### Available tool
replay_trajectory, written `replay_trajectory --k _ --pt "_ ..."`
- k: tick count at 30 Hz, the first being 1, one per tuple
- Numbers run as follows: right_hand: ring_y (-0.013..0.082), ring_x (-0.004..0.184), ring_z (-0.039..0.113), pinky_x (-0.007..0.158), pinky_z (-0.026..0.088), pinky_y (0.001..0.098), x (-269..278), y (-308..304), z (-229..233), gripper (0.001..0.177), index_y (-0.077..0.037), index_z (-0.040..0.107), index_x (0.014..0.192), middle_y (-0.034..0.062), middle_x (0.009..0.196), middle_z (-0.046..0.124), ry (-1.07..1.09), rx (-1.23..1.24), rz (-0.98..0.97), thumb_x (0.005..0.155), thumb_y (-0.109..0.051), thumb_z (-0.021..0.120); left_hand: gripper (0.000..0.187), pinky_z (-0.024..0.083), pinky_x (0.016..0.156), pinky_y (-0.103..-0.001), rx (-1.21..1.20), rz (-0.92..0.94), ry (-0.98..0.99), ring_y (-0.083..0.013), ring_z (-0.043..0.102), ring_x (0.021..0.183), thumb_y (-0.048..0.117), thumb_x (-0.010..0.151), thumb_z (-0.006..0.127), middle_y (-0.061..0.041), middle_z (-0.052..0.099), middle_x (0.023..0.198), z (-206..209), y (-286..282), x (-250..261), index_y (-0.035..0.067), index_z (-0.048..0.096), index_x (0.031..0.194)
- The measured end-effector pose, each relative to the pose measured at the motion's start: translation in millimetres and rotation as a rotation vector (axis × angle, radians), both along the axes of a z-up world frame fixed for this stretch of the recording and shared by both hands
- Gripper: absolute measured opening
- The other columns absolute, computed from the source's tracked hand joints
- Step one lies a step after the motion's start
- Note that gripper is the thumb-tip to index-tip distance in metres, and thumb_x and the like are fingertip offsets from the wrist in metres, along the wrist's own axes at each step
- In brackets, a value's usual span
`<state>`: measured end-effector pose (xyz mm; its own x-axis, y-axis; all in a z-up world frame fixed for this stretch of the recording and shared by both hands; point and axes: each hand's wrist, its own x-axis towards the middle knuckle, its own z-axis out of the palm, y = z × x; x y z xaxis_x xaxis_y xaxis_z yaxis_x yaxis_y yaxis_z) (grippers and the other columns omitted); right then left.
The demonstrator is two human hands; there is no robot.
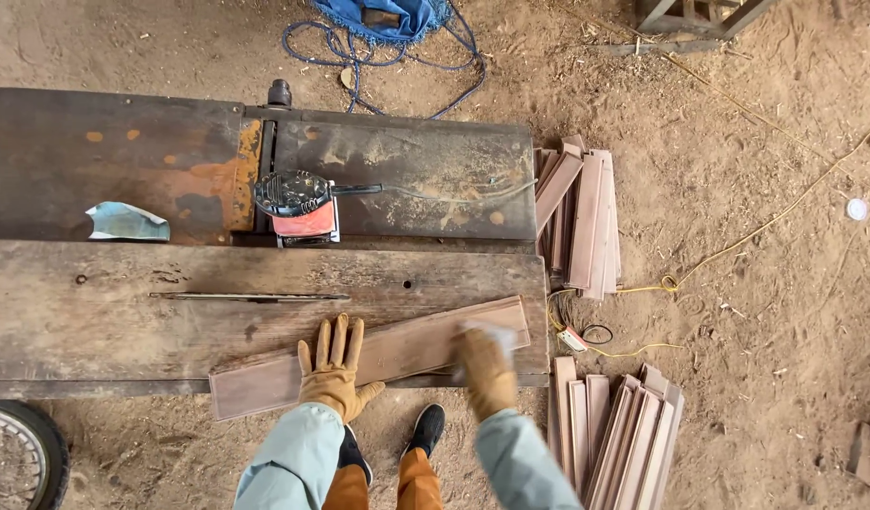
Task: Sanding a long piece of wood by hand and then with an electric orbital sander.
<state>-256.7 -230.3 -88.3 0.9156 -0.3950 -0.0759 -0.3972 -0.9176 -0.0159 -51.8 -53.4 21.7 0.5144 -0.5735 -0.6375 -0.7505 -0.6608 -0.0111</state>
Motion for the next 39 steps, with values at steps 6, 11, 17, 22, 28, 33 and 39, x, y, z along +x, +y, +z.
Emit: replay_trajectory --k 6,11,17,22,28,33,39 --pt "0.0224 0.123 0.037 0.103 0.026 0.0395 -2.1 -39.1 18.5 0.035 -0.009 0.043 0.132 0.0092 0.132 0.042 0.036 0.191 -0.560 0.097 -0.006 0.047 0.117 -0.003 0.122 -0.066 -0.008 -0.004 0.010 -0.0334 -0.010 0.158 0.079 0.085 0.056 -0.007 -0.013 0.173 -3.7 -0.2 -1.3 0.024 -0.012 0.163" --pt "0.0189 0.152 0.028 0.126 0.019 0.0363 -10.3 10.2 -15.2 0.070 -0.020 0.043 0.150 0.0013 0.164 0.035 -0.010 0.002 0.045 0.088 0.011 0.041 0.116 -0.003 0.122 -0.067 0.001 -0.016 0.021 -0.0341 -0.010 0.158 0.077 0.086 0.056 -0.008 -0.012 0.173 -0.8 -0.3 2.0 0.023 -0.012 0.163" --pt "0.0152 0.129 0.051 0.119 0.037 0.0314 -16.1 -45.7 -20.8 0.050 -0.009 0.051 0.141 0.0067 0.139 0.054 -0.015 0.251 -0.603 0.094 0.005 0.040 0.116 -0.002 0.122 -0.067 -0.016 -0.005 0.026 -0.0339 -0.008 0.158 0.077 0.086 0.057 -0.008 -0.011 0.173 0.9 0.3 0.4 0.024 -0.012 0.163" --pt "0.0154 0.105 0.060 0.102 0.051 0.0341 80.2 15.3 143.0 0.028 -0.009 0.059 0.129 0.0036 0.116 0.064 0.688 0.329 -0.216 0.109 -0.007 0.040 0.117 -0.001 0.122 -0.066 -0.003 -0.006 0.024 -0.0341 -0.008 0.158 0.076 0.086 0.058 -0.008 -0.011 0.173 4.5 -1.2 1.1 0.023 -0.012 0.163" --pt "0.0198 0.154 0.026 0.127 0.016 0.0353 -27.3 -53.2 -34.7 0.061 -0.012 0.033 0.156 0.0064 0.164 0.033 0.394 -0.209 -0.220 0.097 -0.001 0.045 0.115 -0.004 0.122 -0.065 -0.001 -0.006 0.023 -0.0329 -0.010 0.159 0.076 0.087 0.057 -0.007 -0.012 0.173 4.2 -0.3 -2.1 0.024 -0.012 0.163" --pt "0.0272 0.153 0.030 0.127 0.021 0.0386 -24.9 -25.4 -20.1 0.062 -0.010 0.041 0.152 0.0107 0.160 0.039 -0.073 0.146 -0.534 0.091 0.000 0.051 0.114 -0.005 0.123 -0.065 0.018 -0.010 0.012 -0.0324 -0.011 0.159 0.077 0.088 0.054 -0.007 -0.014 0.173 5.6 -2.2 -0.8 0.024 -0.013 0.163" --pt "0.0330 0.149 0.036 0.125 0.028 0.0416 3.5 -55.9 -4.6 0.070 -0.009 0.049 0.147 0.0138 0.158 0.043 -0.335 0.313 -0.709 0.081 0.002 0.069 0.112 -0.004 0.123 -0.065 0.040 -0.035 0.003 -0.0323 -0.011 0.158 0.077 0.089 0.052 -0.006 -0.014 0.173 4.5 -2.1 -2.2 0.023 -0.013 0.163"
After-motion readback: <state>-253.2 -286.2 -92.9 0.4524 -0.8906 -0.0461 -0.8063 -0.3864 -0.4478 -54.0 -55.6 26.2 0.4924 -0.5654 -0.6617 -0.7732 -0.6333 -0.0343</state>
